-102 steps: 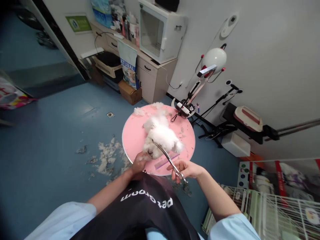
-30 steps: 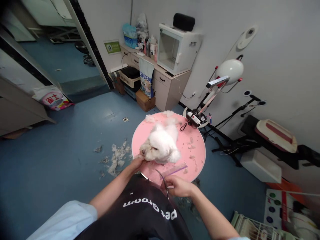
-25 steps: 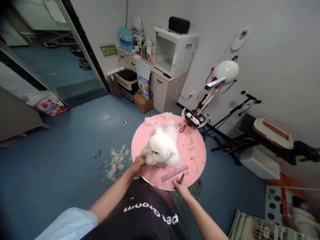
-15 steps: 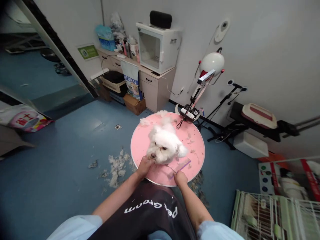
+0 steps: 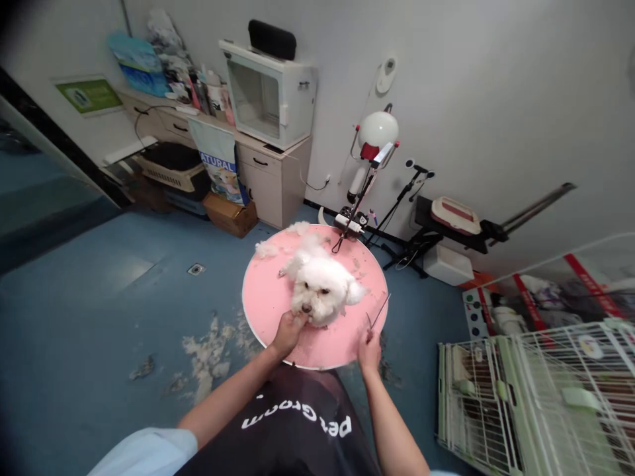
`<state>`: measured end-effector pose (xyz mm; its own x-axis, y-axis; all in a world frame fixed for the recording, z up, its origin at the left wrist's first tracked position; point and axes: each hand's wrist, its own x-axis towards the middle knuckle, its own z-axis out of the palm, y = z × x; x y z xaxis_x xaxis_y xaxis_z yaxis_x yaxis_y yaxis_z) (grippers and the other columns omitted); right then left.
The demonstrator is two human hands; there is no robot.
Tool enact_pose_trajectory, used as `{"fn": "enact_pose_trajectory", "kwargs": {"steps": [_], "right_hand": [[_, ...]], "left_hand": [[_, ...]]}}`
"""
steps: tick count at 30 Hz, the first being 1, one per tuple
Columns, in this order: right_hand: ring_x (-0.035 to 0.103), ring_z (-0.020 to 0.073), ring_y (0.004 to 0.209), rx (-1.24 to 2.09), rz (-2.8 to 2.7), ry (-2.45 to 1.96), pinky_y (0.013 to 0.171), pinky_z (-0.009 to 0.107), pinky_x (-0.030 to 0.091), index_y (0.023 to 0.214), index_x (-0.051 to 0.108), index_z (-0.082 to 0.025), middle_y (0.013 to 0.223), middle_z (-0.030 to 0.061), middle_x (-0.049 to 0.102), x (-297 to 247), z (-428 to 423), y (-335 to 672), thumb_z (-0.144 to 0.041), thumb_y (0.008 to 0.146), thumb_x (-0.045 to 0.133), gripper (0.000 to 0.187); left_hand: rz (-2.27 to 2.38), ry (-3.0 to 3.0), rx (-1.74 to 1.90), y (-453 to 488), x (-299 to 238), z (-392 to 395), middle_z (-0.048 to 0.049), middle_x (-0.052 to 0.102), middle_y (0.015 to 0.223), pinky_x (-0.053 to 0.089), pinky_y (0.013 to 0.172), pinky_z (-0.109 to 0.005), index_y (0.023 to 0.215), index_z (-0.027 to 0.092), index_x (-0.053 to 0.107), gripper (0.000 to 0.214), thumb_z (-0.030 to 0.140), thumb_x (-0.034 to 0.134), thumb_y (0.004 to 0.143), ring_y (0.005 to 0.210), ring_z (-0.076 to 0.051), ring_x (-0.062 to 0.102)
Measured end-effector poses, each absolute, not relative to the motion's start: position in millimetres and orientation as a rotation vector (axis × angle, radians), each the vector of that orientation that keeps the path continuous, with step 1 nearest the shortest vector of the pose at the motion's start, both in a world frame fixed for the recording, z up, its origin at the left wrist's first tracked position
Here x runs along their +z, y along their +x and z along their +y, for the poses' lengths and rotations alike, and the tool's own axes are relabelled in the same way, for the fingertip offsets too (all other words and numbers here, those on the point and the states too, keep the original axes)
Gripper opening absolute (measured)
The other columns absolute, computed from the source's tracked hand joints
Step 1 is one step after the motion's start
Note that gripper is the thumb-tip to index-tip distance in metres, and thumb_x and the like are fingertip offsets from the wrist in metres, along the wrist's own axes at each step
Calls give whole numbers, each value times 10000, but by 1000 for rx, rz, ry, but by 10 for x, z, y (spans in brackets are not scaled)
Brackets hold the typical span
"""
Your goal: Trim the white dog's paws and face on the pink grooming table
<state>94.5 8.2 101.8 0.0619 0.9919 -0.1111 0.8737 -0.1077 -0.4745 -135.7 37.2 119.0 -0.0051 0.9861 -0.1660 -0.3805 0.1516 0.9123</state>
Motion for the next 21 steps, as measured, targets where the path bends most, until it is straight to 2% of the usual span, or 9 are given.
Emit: {"fn": "enact_pose_trajectory", "kwargs": {"steps": [2,4,6,10,14,21], "right_hand": [[592,254,712,321,-1849,-2059,749,416,436,1035,627,-189,721,89,631,1353,44,1099,-344,950,236,429],[571,198,671,-77,-2090,-1732,843,397,411,940,673,-193,653,37,603,1805,49,1195,-319,917,427,277],[553,142,664,-275,-2431,-1414,942,377,355,1016,687,-226,694,4,617,2290,103,1196,-222,890,514,214],[519,126,662,-541,-2810,-1253,952,358,302,1021,682,-236,700,-2,613,2954,274,1026,-163,888,514,226],[503,131,658,-674,-2780,-1302,931,356,298,1018,676,-214,707,5,618,3024,297,916,-188,896,524,196],[503,132,643,-576,-2578,-1392,906,341,322,1047,680,-209,673,0,600,2579,58,866,-177,887,519,230]], "left_hand": [[982,775,1272,-1327,1192,375,-59,669,683,514,680,-317,706,122,662,412,533,688,690,671,-182,603],[962,765,1264,-1301,1185,373,-63,667,676,520,670,-317,698,119,665,417,535,690,694,667,-184,607],[940,760,1259,-1282,1178,370,-72,676,701,526,671,-322,711,116,673,416,532,686,705,691,-194,618],[910,794,1243,-1262,1171,363,-79,684,728,526,691,-331,704,114,672,395,506,653,753,722,-199,626],[906,788,1250,-1263,1161,341,-83,684,718,513,706,-322,660,115,659,379,478,643,769,726,-192,628],[907,754,1272,-1262,1148,304,-72,663,668,486,641,-291,660,120,654,395,506,666,737,654,-169,599]]}}
